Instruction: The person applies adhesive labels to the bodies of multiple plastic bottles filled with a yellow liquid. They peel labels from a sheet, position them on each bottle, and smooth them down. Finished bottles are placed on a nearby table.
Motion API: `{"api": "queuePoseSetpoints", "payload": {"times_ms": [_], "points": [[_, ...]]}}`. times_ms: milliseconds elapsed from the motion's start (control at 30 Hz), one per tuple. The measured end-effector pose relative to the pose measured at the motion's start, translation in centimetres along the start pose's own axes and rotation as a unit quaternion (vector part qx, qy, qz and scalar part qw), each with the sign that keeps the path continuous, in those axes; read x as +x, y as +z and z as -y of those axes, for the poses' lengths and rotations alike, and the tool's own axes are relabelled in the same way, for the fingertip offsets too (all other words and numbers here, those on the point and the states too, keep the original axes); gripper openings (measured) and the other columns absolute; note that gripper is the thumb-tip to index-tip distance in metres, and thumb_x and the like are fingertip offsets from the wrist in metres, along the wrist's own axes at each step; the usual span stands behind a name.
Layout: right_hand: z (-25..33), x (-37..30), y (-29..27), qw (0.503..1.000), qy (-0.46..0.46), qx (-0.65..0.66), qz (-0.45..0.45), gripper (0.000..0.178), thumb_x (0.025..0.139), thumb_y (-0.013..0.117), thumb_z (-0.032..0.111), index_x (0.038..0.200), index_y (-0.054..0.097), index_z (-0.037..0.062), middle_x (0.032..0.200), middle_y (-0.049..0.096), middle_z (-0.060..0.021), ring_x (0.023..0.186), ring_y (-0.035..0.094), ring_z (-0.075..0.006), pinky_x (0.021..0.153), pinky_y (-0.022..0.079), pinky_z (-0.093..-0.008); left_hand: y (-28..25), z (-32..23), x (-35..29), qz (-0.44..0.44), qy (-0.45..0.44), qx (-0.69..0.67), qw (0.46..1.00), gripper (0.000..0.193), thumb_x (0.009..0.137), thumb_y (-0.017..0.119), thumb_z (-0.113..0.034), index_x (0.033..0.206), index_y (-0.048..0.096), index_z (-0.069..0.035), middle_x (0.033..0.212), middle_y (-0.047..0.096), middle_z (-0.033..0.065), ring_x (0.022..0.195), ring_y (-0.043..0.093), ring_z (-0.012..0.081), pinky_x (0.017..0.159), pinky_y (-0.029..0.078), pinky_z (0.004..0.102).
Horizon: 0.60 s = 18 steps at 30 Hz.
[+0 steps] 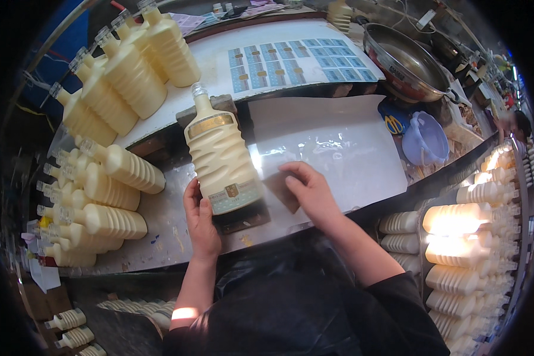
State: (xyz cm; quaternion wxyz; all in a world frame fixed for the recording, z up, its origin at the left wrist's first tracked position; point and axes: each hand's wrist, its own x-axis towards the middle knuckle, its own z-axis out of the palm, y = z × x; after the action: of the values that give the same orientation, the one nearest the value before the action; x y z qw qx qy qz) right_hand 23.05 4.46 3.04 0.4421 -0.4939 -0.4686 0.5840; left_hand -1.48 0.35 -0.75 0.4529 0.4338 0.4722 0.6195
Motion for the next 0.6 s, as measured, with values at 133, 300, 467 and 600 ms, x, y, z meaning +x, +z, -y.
{"api": "queuePoseSetpoints", "payload": {"times_ms": [133,300,467,600], "points": [[2.1,-1.0,-1.5,0.985,0.057,-0.164,0.016,0.021,0.095,0.059,0.02,0.1,0.071,0.0034,0.088,0.07,-0.006,0.083,0.066,-0.0163,0.077,0.052,-0.0314,-1.2,0.8,-0.3,0.053,0.063,0.15,0.985,0.082,0.084,0.077,-0.025,0.151,0.036,0.0,0.147,0.044,0.0192,0.14,0.041,0.0312,0.117,0.033,0.0423],[1.0,-5.1,-0.1,0.827,-0.112,-0.533,0.138,0.024,0.089,0.07,0.027,0.099,0.071,0.0056,0.084,0.07,-0.0146,0.076,0.069,-0.0355,0.068,0.055,-0.0401,-1.0,0.4,0.1,-0.029,0.11,0.28,0.953,0.077,0.07,0.088,-0.023,0.137,0.056,-0.002,0.132,0.06,0.0148,0.127,0.053,0.0345,0.108,0.041,0.0451],[1.3,-5.2,0.8,0.832,-0.121,-0.531,0.107,0.023,0.091,0.07,0.025,0.098,0.071,0.0031,0.09,0.068,-0.0147,0.074,0.067,-0.0331,0.068,0.054,-0.0392,-0.6,-2.0,0.5,-0.026,0.214,0.356,0.909,0.071,0.072,0.09,-0.021,0.134,0.06,-0.002,0.127,0.063,0.0147,0.119,0.059,0.0322,0.105,0.043,0.0418],[4.0,-2.7,0.8,0.954,-0.114,-0.272,0.047,0.018,0.093,0.066,0.016,0.1,0.07,-0.0004,0.097,0.067,-0.011,0.091,0.064,-0.0206,0.082,0.051,-0.0317,0.1,-3.2,0.6,-0.032,0.259,0.401,0.878,0.07,0.072,0.091,-0.023,0.133,0.061,-0.003,0.125,0.064,0.0146,0.115,0.06,0.0329,0.103,0.045,0.0418]]}}
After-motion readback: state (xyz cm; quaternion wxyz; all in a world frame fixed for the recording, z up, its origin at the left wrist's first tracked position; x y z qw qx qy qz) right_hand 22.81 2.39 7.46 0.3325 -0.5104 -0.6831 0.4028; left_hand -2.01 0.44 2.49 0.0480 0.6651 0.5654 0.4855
